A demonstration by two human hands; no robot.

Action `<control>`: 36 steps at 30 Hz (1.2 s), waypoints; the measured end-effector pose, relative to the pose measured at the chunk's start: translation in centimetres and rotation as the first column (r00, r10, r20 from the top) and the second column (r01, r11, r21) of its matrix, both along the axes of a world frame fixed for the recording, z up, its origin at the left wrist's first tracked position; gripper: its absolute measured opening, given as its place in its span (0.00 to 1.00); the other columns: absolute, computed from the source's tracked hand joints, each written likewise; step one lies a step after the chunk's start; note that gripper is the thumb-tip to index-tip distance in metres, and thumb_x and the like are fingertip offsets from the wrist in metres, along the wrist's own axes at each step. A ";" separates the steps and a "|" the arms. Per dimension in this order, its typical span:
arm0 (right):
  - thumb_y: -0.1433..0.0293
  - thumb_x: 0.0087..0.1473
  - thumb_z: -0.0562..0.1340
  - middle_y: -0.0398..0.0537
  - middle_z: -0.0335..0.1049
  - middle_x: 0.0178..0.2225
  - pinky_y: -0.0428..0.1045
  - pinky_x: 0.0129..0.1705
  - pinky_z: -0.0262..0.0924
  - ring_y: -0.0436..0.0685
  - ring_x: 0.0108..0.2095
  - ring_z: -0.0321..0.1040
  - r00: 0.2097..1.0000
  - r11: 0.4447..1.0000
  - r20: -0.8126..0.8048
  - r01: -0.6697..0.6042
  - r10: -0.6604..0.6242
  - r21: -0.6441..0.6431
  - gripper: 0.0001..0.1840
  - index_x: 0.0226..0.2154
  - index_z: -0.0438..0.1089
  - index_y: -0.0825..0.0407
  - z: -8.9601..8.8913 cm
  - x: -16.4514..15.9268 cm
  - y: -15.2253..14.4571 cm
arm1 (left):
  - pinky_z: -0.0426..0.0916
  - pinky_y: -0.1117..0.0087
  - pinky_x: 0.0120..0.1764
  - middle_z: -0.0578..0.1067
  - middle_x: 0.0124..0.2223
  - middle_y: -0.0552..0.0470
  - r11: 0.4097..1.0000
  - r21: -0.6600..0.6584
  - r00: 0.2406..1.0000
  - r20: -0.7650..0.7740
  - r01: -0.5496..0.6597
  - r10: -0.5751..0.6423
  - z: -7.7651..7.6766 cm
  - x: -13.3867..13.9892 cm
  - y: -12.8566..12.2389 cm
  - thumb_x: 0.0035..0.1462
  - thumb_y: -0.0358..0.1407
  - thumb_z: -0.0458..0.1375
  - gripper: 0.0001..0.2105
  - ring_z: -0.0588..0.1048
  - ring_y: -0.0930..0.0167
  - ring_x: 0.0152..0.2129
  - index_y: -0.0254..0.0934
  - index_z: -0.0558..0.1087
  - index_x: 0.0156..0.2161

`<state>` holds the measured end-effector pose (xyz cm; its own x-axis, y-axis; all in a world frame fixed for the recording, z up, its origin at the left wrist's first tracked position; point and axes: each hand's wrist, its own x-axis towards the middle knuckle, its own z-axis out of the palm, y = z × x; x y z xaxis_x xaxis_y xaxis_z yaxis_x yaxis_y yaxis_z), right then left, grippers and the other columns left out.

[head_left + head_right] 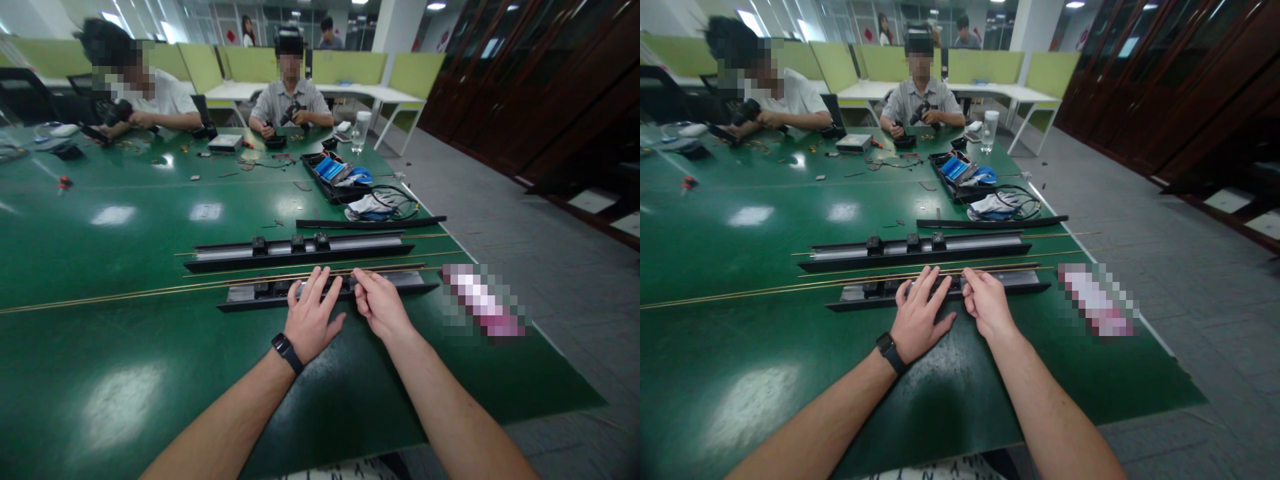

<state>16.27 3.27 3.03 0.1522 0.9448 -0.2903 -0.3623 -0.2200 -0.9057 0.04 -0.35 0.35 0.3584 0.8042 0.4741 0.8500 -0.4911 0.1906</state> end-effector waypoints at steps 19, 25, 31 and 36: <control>0.56 0.45 0.73 0.36 0.64 0.16 0.39 0.08 0.37 0.42 0.08 0.50 1.000 1.000 -0.008 0.003 -0.003 -0.014 0.21 0.31 0.68 0.53 -0.2 0.0 0.1 | 0.47 0.51 0.63 0.54 0.71 0.45 1.000 0.000 1.000 -0.009 -0.005 0.005 -0.1 0.0 0.0 0.62 0.48 0.56 0.31 0.53 0.59 0.68 0.43 0.59 0.67; 0.58 0.47 0.72 0.36 0.63 0.15 0.39 0.08 0.38 0.43 0.08 0.50 1.000 1.000 -0.018 0.023 -0.023 -0.012 0.19 0.32 0.69 0.53 -0.3 0.0 0.2 | 0.47 0.52 0.63 0.55 0.71 0.45 1.000 0.009 1.000 -0.003 -0.006 0.006 -0.1 0.0 0.0 0.61 0.47 0.57 0.31 0.54 0.59 0.68 0.43 0.59 0.67; 0.56 0.46 0.72 0.37 0.65 0.16 0.39 0.07 0.36 0.43 0.08 0.50 0.999 1.000 0.028 -0.016 0.016 -0.010 0.21 0.32 0.69 0.54 0.0 0.0 0.1 | 0.47 0.52 0.63 0.55 0.71 0.45 1.000 0.002 1.000 -0.002 0.000 0.000 -0.1 0.0 0.0 0.62 0.48 0.56 0.31 0.53 0.60 0.68 0.43 0.59 0.67; 0.57 0.46 0.72 0.37 0.64 0.16 0.39 0.08 0.36 0.42 0.08 0.50 1.000 1.000 0.007 -0.007 0.007 -0.001 0.20 0.32 0.70 0.55 0.0 -0.1 0.1 | 0.47 0.52 0.63 0.55 0.71 0.44 1.000 0.014 1.000 0.001 -0.001 0.001 -0.1 0.0 0.1 0.62 0.48 0.56 0.30 0.54 0.59 0.68 0.43 0.60 0.67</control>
<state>16.21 3.34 3.00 0.1479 0.9455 -0.2901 -0.3545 -0.2231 -0.9080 0.07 -0.29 0.28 0.3573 0.7980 0.4853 0.8502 -0.4930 0.1848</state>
